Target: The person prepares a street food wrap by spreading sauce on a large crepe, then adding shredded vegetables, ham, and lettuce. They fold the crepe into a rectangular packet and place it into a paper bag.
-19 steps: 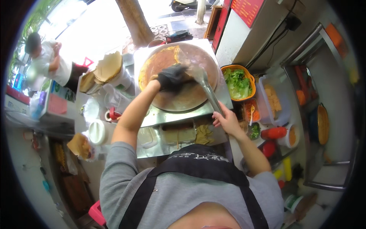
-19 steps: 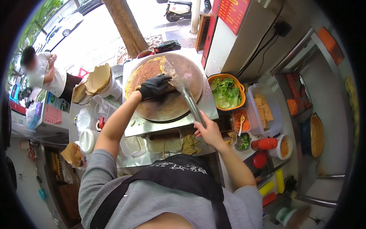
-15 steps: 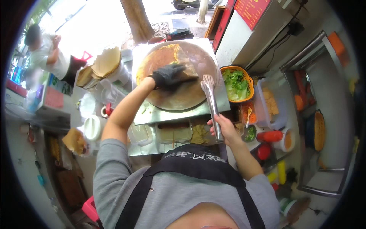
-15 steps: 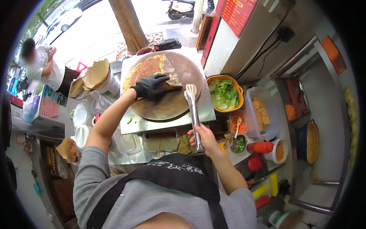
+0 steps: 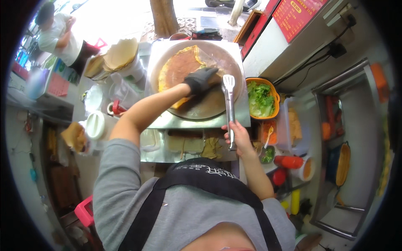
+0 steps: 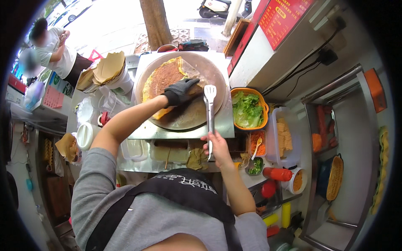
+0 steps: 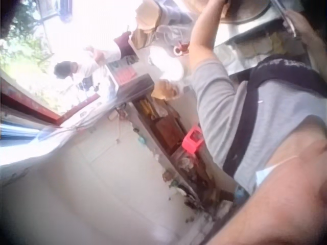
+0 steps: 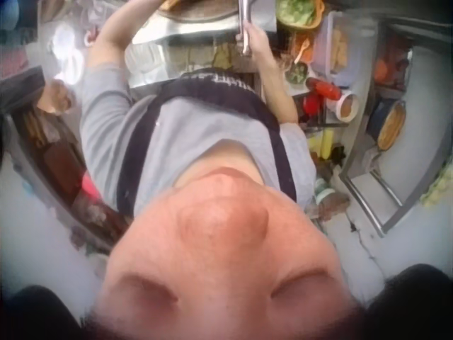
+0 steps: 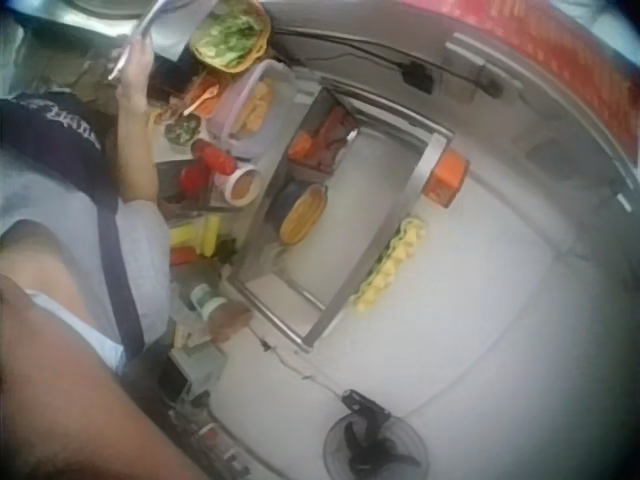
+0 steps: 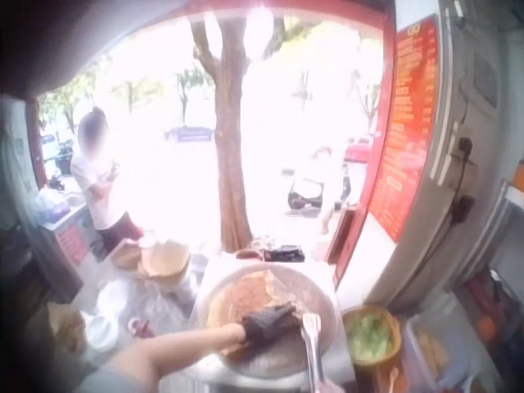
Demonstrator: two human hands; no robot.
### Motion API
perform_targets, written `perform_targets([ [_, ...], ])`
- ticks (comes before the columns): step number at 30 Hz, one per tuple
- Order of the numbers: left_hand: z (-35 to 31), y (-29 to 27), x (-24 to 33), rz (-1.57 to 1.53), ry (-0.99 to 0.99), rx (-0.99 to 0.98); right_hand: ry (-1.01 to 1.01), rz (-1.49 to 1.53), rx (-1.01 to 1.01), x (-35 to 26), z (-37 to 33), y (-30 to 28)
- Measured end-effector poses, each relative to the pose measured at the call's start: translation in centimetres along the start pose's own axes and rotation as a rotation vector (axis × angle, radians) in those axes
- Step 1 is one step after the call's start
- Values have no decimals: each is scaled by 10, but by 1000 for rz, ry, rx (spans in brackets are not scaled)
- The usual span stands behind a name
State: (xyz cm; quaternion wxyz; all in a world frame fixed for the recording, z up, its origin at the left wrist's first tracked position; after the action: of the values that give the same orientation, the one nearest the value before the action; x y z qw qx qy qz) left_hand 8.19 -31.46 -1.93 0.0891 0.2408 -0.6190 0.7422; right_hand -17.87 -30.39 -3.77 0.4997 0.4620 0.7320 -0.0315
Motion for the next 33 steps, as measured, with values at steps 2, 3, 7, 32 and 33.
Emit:
perform_targets([
  [2,9,13,1,-58,-88,70,-16,-184,41,1,3,-19],
  [3,13,17,7,-49,-107,29,-70,-327,76,0,2,-30],
  [7,26,-3,10,147,-36,-305,-583,-1220,253,-17,-30,-52],
  [32,28,-20,-14,444,373,-497,-1138,-1861,400,-20,-79,-40],
  [33,28,-22,-10,428,376,-479,-1179,-1869,383,-24,-80,-42],
])
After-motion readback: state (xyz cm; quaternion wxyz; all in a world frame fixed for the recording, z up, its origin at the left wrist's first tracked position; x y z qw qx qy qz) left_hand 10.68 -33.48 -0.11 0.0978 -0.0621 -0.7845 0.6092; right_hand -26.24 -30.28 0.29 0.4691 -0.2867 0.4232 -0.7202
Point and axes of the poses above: each hand's wrist, its own z-axis towards the middle knuckle, its own y-axis out of the palm, x = y × z, the point moved 4 cm from there along z, towards the middle knuckle, and after that the axes turned 6 degrees about z, right-handed, at the moved point
